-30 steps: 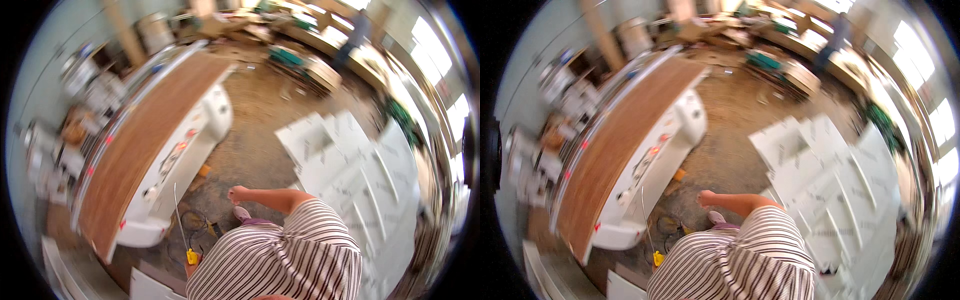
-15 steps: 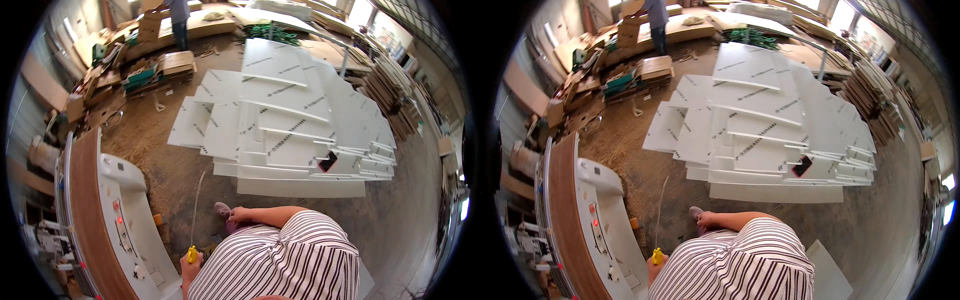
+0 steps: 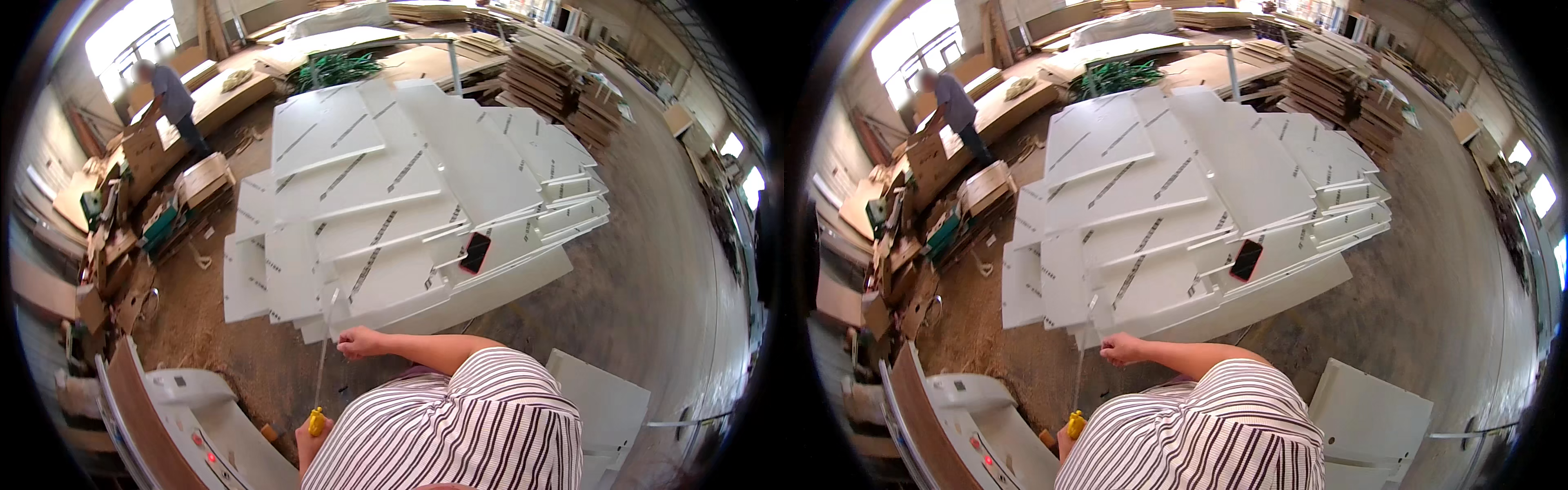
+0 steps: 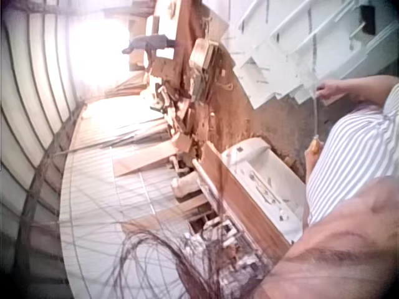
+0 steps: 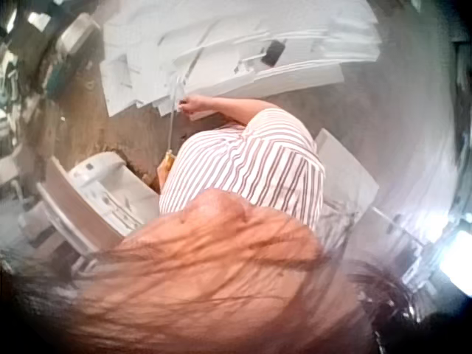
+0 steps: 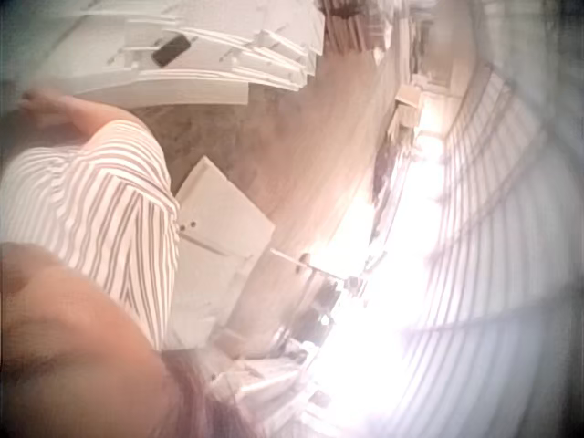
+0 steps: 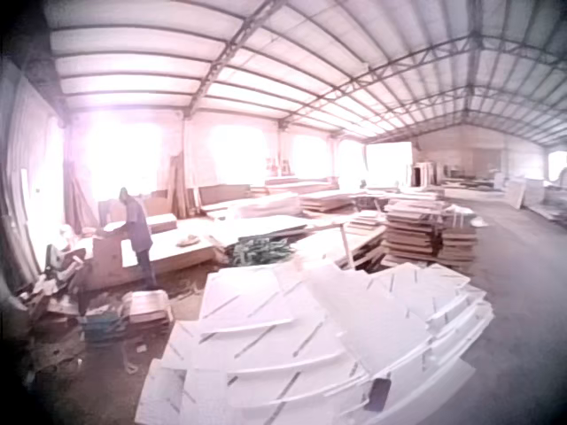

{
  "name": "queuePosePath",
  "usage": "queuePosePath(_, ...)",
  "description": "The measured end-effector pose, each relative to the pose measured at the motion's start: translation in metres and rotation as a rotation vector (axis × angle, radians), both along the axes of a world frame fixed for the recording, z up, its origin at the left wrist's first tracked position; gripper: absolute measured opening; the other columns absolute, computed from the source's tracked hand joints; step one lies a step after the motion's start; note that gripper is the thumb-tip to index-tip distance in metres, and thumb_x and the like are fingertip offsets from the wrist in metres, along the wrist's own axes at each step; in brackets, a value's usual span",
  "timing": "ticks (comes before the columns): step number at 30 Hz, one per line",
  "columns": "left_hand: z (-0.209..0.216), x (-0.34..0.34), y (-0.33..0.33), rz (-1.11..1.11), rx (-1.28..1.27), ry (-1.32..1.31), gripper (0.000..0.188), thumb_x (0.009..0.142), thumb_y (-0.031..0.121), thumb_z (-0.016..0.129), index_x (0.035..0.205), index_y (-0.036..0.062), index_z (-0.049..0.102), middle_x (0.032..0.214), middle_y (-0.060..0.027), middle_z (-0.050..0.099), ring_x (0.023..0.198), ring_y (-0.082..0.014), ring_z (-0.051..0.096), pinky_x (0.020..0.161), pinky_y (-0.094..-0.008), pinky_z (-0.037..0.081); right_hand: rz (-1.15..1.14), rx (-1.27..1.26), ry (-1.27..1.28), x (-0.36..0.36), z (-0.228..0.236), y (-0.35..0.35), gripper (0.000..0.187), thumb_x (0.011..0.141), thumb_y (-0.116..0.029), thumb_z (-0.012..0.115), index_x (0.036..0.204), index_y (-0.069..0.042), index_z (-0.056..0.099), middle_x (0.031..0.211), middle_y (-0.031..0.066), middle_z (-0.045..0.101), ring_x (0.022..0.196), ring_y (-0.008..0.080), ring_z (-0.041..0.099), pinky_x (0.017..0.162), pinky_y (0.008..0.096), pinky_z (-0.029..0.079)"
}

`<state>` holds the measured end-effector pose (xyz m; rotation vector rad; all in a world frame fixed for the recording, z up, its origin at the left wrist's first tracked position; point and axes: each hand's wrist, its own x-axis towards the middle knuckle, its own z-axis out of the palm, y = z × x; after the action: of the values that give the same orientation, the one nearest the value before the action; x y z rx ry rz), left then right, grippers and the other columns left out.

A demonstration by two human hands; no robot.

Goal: The person repeatedly picks up white panels from a stack, places them on a machine table, and then moves them to a different stack. The person uses a yellow tool in their left hand while handling the panels with their right hand.

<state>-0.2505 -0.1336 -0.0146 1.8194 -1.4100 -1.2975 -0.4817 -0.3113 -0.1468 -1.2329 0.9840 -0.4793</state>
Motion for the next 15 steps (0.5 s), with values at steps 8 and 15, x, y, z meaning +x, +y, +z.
queuePosePath(8, 0.02, -0.1, -0.091, 0.107, 0.132, 0.126, 0.02, 0.085, 0.018, 0.067, 0.08, 0.0009, 0.06, 0.067, -0.0058, 0.061, 0.062, -0.0112, 0.053, 0.06, -0.0303, 0.043, -0.685, -0.348, -0.197, -0.162, 0.099, -0.11, 0.022, 0.098, -0.019, 0.048, 0.091, -0.002, 0.06, 0.069, 0.0038, 0.058, 0.057, 0.0104, 0.055, 0.052, 0.0243, 0.047)
queuePosePath(15, -0.042, -0.11, -0.143, 0.073, 0.168, 0.179, 0.028, 0.085, 0.027, 0.07, 0.082, -0.0002, 0.063, 0.068, -0.002, 0.061, 0.062, -0.0081, 0.053, 0.059, -0.0249, 0.042, -1.669, -0.602, 1.52, -0.445, 0.026, -0.142, 0.029, 0.08, -0.019, 0.067, 0.097, 0.0, 0.052, 0.089, 0.015, 0.059, 0.088, 0.0324, 0.058, 0.073, 0.0364, 0.048)
